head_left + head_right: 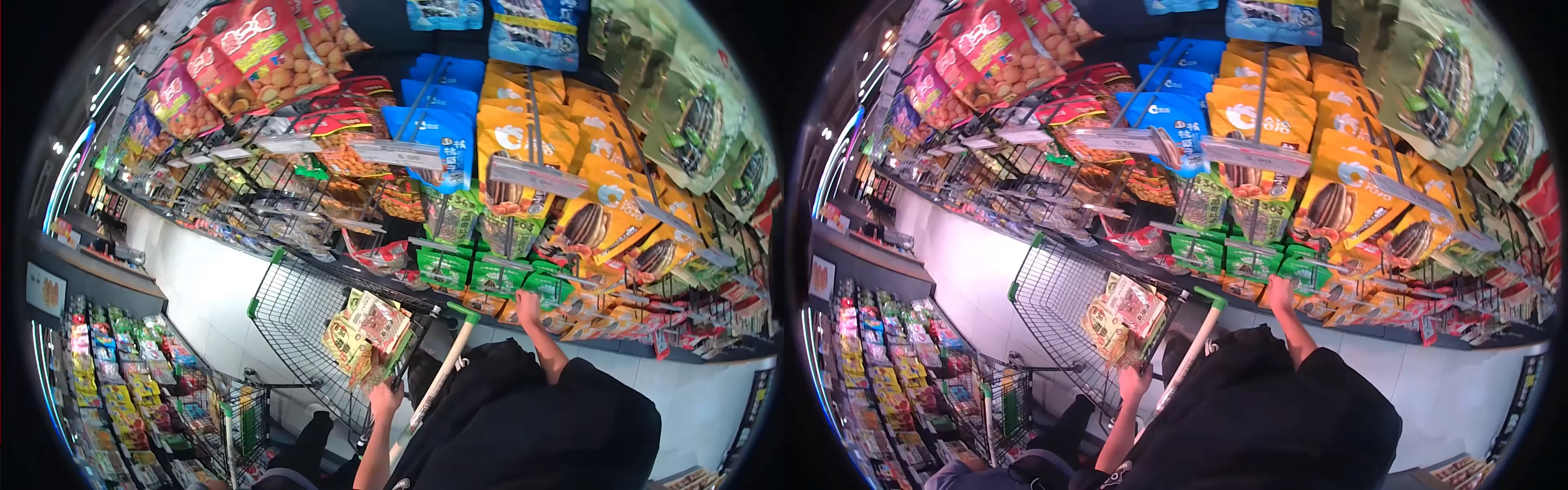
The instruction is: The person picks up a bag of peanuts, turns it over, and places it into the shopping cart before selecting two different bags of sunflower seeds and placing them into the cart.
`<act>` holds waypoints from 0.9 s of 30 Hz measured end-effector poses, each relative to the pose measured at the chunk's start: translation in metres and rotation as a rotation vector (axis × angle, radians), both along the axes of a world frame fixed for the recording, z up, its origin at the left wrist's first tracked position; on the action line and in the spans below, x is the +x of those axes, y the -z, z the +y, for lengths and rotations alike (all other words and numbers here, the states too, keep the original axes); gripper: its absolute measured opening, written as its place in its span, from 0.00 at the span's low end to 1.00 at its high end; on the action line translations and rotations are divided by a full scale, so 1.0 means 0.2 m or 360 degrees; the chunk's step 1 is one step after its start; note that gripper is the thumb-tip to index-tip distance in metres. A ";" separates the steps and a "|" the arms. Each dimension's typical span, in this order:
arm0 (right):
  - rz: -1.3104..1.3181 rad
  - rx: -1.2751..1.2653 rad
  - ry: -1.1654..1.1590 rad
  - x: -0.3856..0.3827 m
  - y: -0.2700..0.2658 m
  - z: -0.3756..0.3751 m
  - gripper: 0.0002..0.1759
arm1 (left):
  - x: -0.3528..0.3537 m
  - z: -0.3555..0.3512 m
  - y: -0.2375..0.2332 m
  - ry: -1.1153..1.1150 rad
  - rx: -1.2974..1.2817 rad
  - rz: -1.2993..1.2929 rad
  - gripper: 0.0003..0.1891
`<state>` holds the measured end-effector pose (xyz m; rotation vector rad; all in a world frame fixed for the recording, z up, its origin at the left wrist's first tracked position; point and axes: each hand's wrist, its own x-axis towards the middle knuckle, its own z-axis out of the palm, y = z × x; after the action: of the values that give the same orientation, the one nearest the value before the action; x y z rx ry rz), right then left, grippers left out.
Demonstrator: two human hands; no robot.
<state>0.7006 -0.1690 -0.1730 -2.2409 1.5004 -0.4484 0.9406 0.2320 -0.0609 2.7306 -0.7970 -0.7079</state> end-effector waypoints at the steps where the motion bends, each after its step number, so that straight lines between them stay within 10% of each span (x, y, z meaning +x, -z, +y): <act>1: -0.0057 0.0046 0.0020 0.00 -0.03 0.01 0.07 | 0.01 0.00 0.00 0.0010 -0.0009 0.0012 0.17; 27: 0.0030 0.0101 0.0050 0.08 0.08 0.00 0.20 | 0.06 0.04 0.04 0.0034 -0.0061 -0.0062 0.17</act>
<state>0.7173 -0.1693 -0.1898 -2.1815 1.5393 -0.3841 0.9519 0.2399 -0.0694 2.7132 -0.8407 -0.6390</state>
